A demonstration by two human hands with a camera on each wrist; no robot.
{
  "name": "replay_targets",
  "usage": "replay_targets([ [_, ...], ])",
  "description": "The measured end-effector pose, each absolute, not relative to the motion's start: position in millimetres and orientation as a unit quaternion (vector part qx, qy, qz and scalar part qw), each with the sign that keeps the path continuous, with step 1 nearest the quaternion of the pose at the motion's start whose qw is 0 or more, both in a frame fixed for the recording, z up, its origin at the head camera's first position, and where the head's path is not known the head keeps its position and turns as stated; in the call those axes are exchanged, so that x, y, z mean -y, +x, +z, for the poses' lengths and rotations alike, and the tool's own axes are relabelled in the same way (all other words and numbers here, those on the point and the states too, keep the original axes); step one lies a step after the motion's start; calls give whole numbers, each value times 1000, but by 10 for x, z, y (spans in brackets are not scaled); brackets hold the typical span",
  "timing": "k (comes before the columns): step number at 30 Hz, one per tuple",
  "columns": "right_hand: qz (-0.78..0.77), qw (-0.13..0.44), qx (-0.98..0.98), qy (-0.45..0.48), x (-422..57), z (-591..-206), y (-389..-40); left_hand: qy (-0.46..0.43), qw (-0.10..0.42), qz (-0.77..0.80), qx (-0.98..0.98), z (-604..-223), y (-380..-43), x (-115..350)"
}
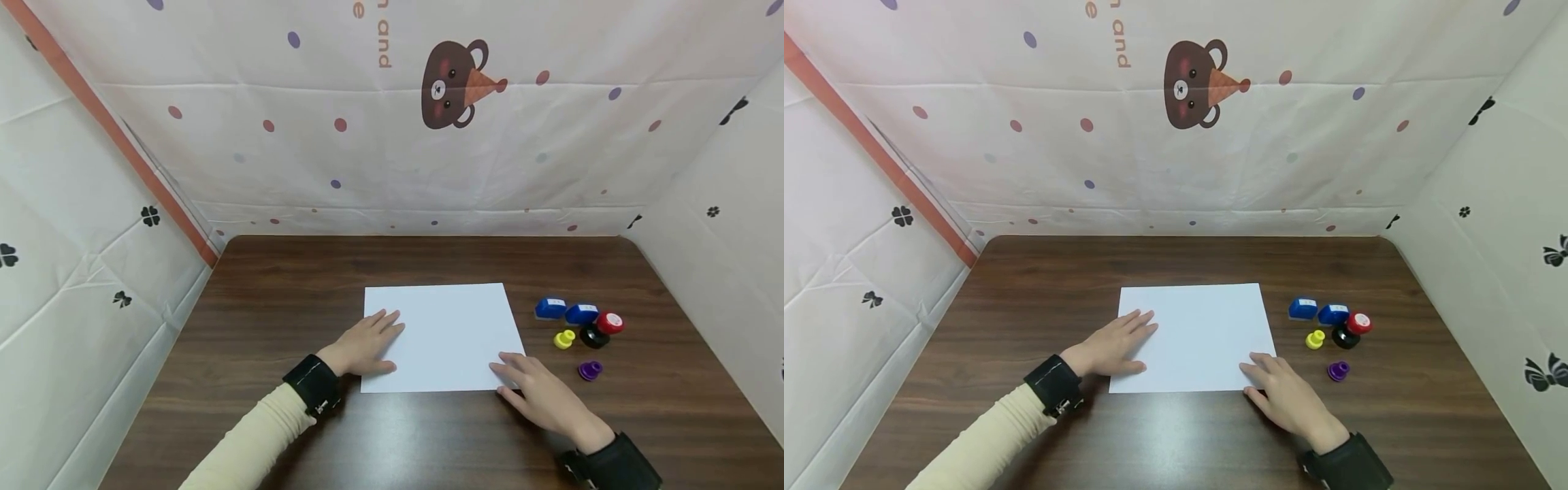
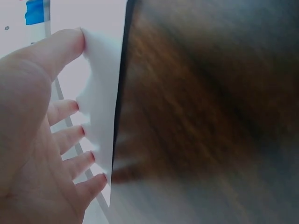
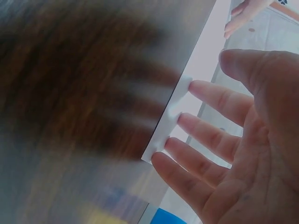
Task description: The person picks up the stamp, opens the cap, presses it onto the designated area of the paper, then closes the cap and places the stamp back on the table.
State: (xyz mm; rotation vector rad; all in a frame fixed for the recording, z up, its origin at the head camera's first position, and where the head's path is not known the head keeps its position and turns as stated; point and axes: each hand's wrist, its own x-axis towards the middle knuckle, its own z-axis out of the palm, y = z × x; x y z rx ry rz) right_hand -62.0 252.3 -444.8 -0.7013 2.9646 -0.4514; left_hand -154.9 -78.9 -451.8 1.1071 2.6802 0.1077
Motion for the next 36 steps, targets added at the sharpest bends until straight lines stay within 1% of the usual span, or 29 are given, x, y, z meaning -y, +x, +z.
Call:
replay_targets([
  [7, -150, 34, -963, -219, -2525, -4464, -630, 372, 118, 51, -919, -4526, -1547, 794],
  [18, -149, 12, -964, -222, -2539, -4488, -644, 373, 120, 63, -918, -4541, -1589, 778],
  [21, -148, -11, -963, -223, -2553, -4483, -644, 374, 106, 80, -918, -4569, -1596, 805],
  [27, -133, -77, -964, -217, -2634, -4382, -649, 388, 58, 112, -913, -4543, -1572, 880],
  [36, -118, -150, -963, -189, -2827, -4235, -608, 371, 28, 137, -918, -4446, -1459, 985],
])
